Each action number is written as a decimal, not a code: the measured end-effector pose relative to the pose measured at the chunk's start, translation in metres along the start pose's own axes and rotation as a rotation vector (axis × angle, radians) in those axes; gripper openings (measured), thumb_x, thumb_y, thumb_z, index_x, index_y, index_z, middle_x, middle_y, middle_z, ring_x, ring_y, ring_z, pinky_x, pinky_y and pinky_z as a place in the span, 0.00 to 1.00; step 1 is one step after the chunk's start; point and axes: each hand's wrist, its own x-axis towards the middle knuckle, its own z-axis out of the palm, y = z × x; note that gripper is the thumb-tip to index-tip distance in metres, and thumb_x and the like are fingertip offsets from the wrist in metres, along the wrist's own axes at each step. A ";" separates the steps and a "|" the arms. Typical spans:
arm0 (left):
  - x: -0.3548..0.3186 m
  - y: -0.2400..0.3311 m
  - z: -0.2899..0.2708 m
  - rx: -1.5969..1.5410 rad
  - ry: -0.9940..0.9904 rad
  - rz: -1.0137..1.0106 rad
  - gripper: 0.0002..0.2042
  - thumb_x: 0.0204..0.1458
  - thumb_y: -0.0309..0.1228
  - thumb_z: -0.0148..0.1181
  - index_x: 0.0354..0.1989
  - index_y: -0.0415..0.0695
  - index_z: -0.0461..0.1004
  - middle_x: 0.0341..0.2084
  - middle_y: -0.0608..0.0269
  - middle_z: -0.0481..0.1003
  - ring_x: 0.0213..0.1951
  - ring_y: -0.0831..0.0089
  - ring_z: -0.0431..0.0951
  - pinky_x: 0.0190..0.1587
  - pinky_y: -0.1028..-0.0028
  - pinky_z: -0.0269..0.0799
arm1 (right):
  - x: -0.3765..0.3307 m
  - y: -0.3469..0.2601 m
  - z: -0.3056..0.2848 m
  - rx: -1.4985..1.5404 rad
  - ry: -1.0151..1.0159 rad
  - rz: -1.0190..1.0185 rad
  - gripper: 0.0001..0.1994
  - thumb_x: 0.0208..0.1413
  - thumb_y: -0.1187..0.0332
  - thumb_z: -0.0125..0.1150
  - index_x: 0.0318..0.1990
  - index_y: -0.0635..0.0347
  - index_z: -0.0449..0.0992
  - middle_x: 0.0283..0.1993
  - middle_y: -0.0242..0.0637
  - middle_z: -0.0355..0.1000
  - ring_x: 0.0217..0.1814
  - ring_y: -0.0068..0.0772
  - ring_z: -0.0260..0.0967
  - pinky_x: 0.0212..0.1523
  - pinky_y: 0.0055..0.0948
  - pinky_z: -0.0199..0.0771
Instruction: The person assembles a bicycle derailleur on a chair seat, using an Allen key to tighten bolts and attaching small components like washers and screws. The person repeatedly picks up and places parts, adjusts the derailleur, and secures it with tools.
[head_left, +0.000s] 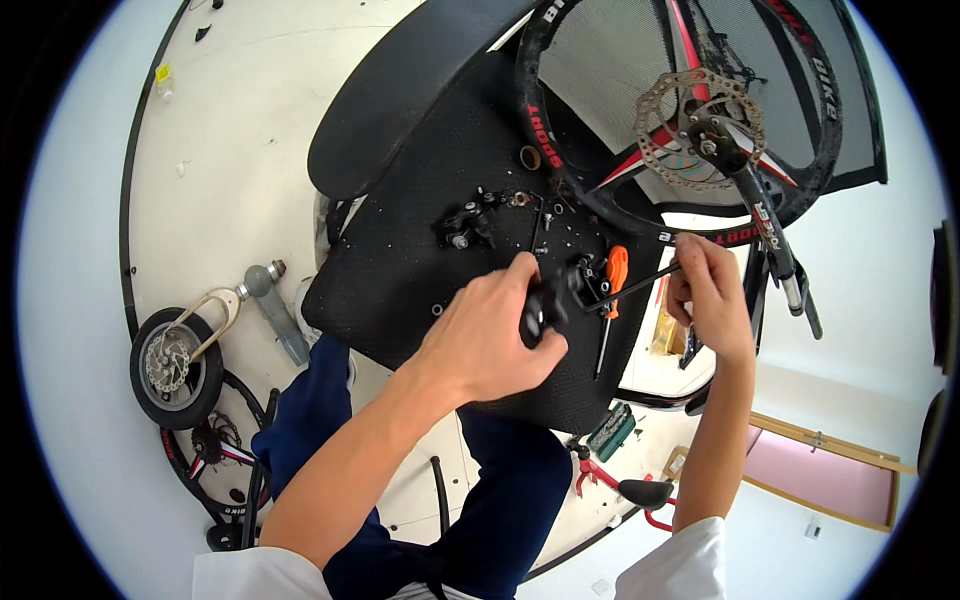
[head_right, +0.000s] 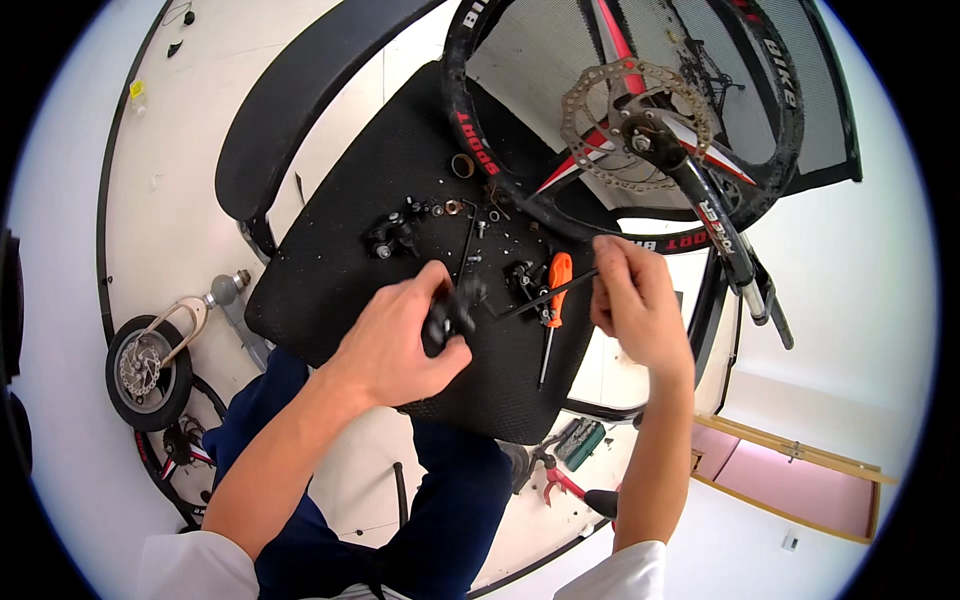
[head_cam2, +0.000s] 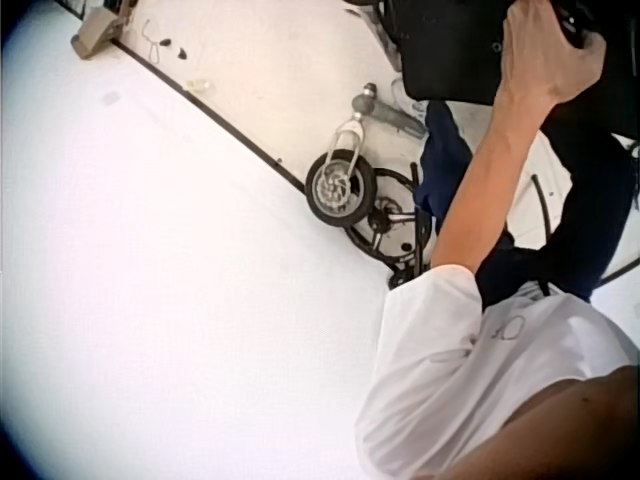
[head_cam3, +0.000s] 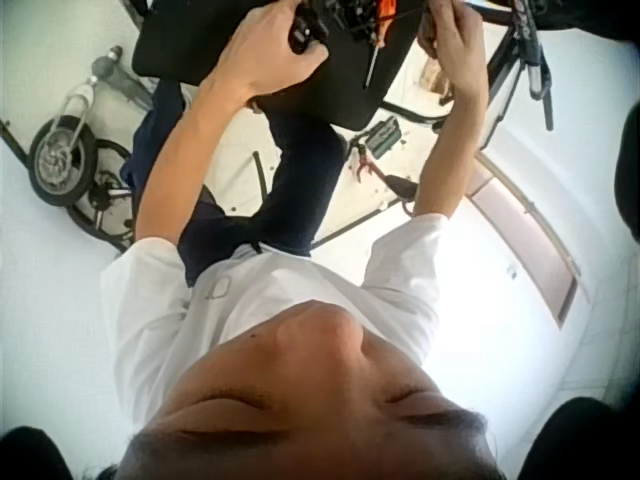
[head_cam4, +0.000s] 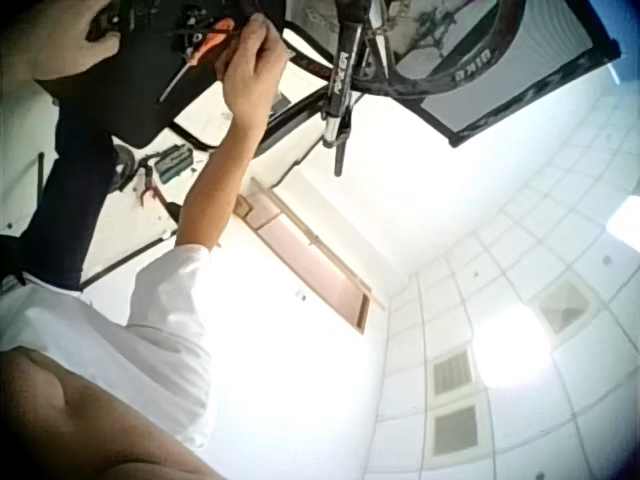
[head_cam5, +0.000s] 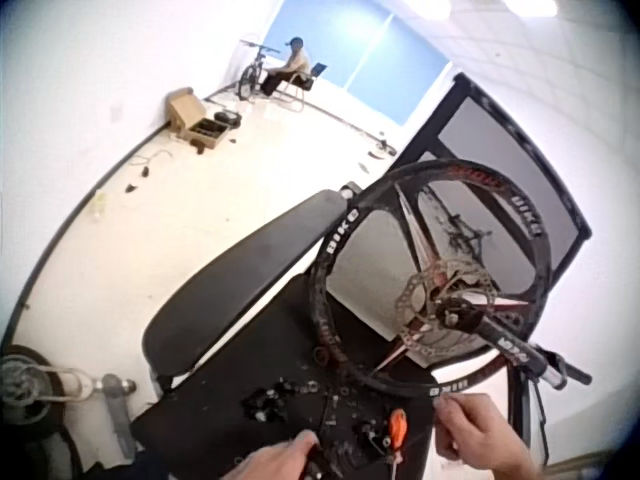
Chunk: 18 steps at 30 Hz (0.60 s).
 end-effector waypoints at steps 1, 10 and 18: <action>-0.003 -0.005 0.001 0.050 0.016 -0.017 0.12 0.39 0.25 0.59 0.32 0.34 0.68 0.22 0.46 0.72 0.26 0.47 0.74 0.32 0.61 0.70 | 0.001 0.000 -0.001 0.015 -0.015 -0.009 0.17 0.70 0.63 0.45 0.27 0.63 0.65 0.15 0.24 0.52 0.13 0.15 0.47 0.13 0.20 0.48; -0.003 -0.004 0.003 -0.413 -0.245 -0.447 0.13 0.39 0.31 0.67 0.29 0.32 0.77 0.21 0.57 0.77 0.29 0.72 0.78 0.39 0.74 0.73 | 0.010 0.001 0.011 0.257 -0.109 -0.026 0.19 0.70 0.59 0.42 0.24 0.55 0.57 0.14 0.23 0.43 0.10 0.14 0.39 0.10 0.20 0.38; 0.000 -0.003 0.000 -0.910 -0.204 -0.607 0.19 0.58 0.45 0.56 0.21 0.44 0.67 0.13 0.74 0.59 0.12 0.88 0.50 0.15 0.81 0.41 | -0.010 0.056 0.057 0.742 0.296 0.139 0.19 0.69 0.53 0.43 0.27 0.52 0.57 0.15 0.26 0.47 0.10 0.20 0.46 0.12 0.22 0.43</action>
